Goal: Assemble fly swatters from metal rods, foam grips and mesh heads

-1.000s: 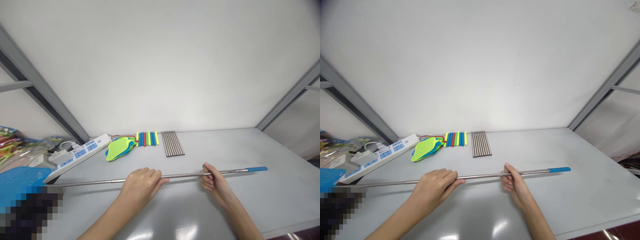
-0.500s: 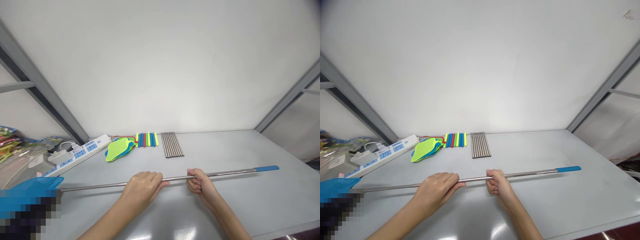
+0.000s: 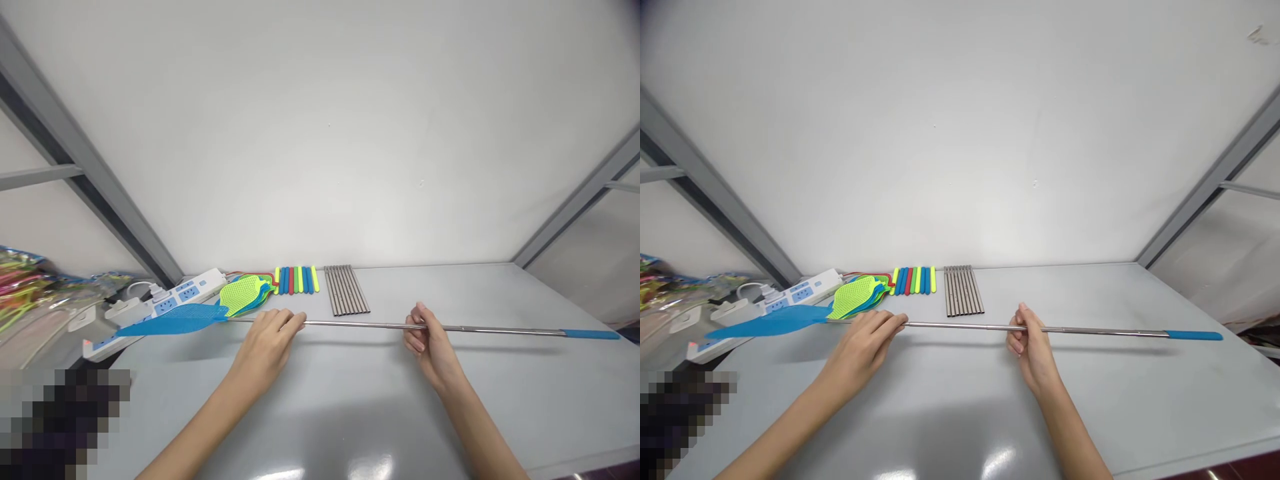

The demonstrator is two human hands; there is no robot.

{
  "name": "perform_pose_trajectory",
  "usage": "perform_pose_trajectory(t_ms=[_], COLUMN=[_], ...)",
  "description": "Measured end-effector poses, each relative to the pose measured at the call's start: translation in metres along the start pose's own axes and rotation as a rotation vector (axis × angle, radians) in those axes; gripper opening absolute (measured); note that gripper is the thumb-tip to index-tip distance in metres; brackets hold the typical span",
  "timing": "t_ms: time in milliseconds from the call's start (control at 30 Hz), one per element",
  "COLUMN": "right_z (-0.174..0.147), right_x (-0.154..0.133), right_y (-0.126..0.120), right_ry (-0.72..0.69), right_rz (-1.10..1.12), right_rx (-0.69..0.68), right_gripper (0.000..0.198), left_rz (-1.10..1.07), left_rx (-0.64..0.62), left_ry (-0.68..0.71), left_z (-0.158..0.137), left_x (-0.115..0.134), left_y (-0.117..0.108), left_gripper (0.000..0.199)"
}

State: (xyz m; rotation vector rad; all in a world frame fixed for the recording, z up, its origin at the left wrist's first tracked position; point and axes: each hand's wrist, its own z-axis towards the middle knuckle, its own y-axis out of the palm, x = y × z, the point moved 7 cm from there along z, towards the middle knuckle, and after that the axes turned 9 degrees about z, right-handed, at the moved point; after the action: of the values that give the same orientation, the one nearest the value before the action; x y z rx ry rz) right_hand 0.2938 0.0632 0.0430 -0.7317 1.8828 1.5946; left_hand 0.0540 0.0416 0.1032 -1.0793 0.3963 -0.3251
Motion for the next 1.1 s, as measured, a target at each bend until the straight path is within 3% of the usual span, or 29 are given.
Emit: perform_pose_trajectory(t_ms=[200,367,467,633,700,867,1100], right_z=[0.002,0.006,0.006,0.006,0.006,0.006,0.005], right_x=[0.036,0.044,0.044,0.038,0.035,0.032,0.032], right_y=[0.027,0.023,0.018,0.011,0.008,0.003,0.002], right_ry=[0.138,0.142,0.151,0.132,0.126,0.121,0.132], right_rz=[-0.016,-0.024,-0.050,-0.071,-0.054,-0.049,-0.035], right_rx=[-0.108,-0.137,-0.143,-0.135,-0.127,-0.119,-0.109], right_gripper=[0.020,0.019,0.019,0.021,0.020,0.022,0.024], left_rz=[-0.156,-0.251,-0.281,-0.205,-0.169,-0.127,-0.225], left_rx=[0.124,0.330,0.357,0.328,0.247,0.062,0.005], left_ry=[-0.074,-0.101,-0.098,-0.260,-0.315,-0.295,-0.227], left_z=[0.003,-0.012,-0.020,-0.025,-0.026,-0.027,-0.024], left_x=[0.013,0.019,0.018,-0.010,-0.023,-0.034,-0.024], left_y=[0.009,-0.001,0.000,0.003,0.007,0.022,0.026], left_gripper=[0.020,0.027,0.025,0.016,0.015,0.019,0.017])
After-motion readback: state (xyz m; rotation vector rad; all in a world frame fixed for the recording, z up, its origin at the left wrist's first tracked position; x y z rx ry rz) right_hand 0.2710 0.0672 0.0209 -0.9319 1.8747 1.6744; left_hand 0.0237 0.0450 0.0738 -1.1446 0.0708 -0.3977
